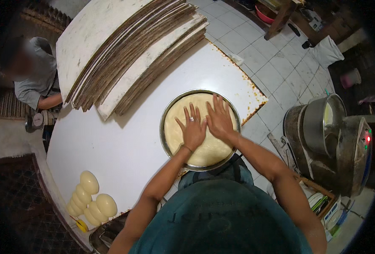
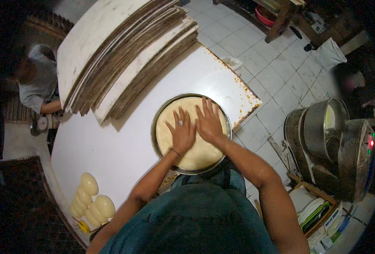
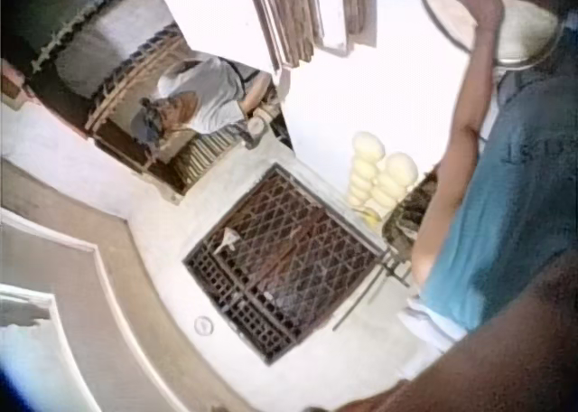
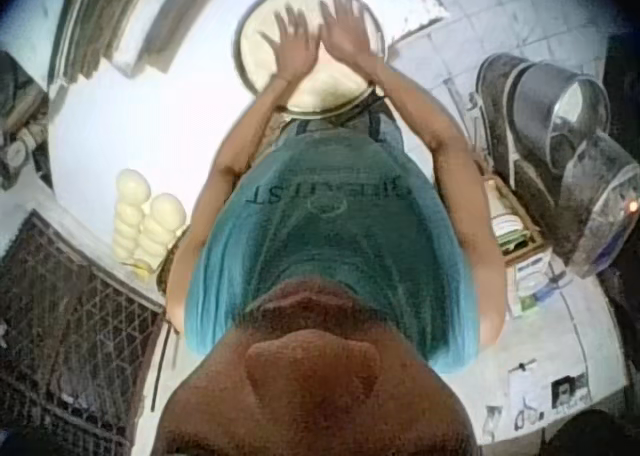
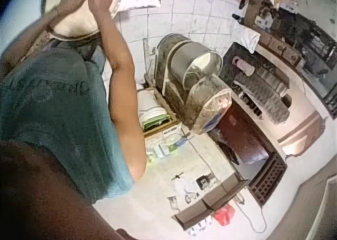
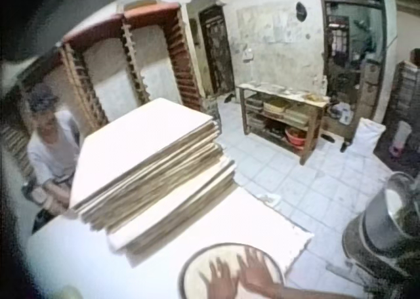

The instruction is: The person kneads and shapes large portions of dough on a white table, applies a liquid with a brush, flattens a portion of dough by hand, and uses a manual press to score the surface of the dough.

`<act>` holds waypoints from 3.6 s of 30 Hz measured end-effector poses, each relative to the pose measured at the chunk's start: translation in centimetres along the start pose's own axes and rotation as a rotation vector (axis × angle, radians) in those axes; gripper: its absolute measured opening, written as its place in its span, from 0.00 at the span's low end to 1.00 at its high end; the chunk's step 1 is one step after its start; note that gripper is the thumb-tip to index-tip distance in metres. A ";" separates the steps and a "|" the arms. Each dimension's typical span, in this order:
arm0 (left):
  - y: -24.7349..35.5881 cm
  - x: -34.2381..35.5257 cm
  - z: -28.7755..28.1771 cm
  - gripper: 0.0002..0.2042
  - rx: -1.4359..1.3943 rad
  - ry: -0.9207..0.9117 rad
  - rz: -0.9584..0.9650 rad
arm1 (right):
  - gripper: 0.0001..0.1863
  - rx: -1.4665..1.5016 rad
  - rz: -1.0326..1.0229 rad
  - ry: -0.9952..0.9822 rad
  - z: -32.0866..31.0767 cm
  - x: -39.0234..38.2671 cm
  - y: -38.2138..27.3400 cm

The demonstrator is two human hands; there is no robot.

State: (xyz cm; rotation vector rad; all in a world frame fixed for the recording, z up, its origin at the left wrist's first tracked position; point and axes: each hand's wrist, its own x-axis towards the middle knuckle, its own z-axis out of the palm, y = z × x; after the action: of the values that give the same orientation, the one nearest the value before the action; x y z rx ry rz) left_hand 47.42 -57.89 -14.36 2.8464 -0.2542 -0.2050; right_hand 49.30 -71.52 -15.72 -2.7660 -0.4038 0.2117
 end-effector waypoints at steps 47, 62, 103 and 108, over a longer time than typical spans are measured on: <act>-0.4 -51.2 10.2 0.24 -1.910 0.932 -0.972 | 0.13 1.186 0.548 -0.830 3.8 -28.1 -4.1; -20.3 -80.9 14.2 0.27 -1.786 1.816 -1.226 | 0.06 0.830 0.326 -1.328 28.4 -30.4 -44.6; -39.6 -107.9 -25.0 0.21 0.388 0.743 -1.594 | 0.26 1.615 -1.205 -1.233 3.5 -49.7 -125.4; -39.9 -107.8 -25.5 0.19 0.299 0.790 -1.617 | 0.22 1.303 -1.419 -1.679 -2.6 -54.8 -133.8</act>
State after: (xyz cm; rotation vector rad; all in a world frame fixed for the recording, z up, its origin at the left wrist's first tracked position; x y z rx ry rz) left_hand -47.29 7.25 11.06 2.3111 2.2071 0.6822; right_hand -35.80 31.98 38.63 -0.1874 -1.5352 1.4996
